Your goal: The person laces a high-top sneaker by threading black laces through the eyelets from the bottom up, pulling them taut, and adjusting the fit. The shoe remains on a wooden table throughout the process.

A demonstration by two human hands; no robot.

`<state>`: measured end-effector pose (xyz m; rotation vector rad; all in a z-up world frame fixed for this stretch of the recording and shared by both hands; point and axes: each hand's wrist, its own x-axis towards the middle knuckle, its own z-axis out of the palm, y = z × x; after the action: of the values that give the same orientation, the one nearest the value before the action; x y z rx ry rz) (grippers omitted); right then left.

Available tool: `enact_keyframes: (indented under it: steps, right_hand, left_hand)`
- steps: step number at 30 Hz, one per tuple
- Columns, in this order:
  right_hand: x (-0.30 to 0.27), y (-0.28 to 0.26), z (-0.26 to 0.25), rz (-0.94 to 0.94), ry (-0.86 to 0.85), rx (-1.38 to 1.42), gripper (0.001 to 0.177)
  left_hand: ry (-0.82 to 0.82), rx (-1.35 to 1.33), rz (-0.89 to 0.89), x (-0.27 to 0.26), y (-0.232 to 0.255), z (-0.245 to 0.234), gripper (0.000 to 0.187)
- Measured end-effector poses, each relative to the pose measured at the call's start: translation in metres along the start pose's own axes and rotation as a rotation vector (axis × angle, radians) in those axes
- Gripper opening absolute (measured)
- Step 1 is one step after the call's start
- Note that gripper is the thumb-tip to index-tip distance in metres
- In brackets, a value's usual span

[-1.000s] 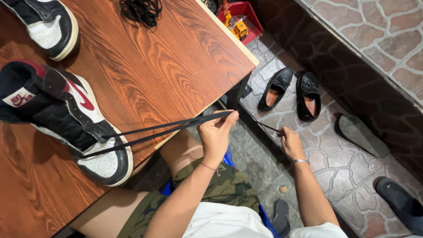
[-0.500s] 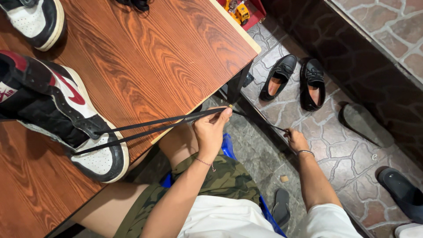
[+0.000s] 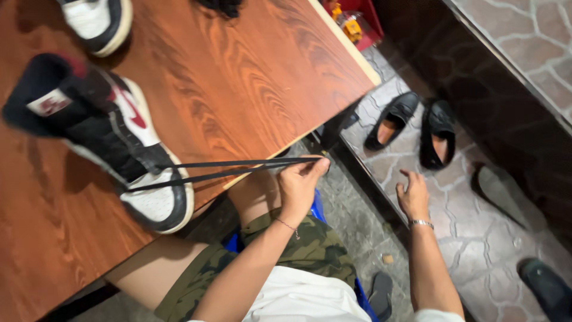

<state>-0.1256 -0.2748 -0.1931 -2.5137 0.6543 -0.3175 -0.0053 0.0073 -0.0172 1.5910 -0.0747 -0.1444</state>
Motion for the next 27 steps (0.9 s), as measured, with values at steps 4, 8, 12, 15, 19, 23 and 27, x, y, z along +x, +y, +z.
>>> enact_keyframes:
  steps: [4,8,12,15,19,23,27]
  right_hand:
    - [0.027,-0.11,-0.062,-0.213,0.19,0.296,0.021]
    - [0.027,-0.239,-0.121,-0.349,0.145,0.498,0.013]
    - [0.028,-0.34,-0.151,-0.913,-0.006,0.415,0.019]
    - [0.027,-0.397,-0.15,-1.132,-0.127,0.377,0.024]
    - [0.016,-0.442,-0.134,-1.06,-0.374,0.445,0.031]
    - [0.004,-0.456,-0.121,-0.904,-0.479,0.488,0.028]
    - [0.011,-0.454,-0.114,-0.917,-0.467,0.517,0.02]
  left_hand:
    - [0.009,0.029,-0.01,-0.005,0.001,0.003,0.021]
    - [0.019,0.144,0.02,-0.008,0.002,0.003,0.021]
    - [0.017,0.198,0.228,-0.009,-0.006,0.003,0.019]
    - [-0.041,0.137,0.342,-0.012,-0.015,0.004,0.021]
    - [-0.159,0.023,0.343,-0.02,-0.025,0.006,0.027]
    - [-0.249,-0.095,0.313,-0.025,-0.022,-0.003,0.022]
    - [-0.279,0.422,0.292,-0.033,-0.001,-0.033,0.017]
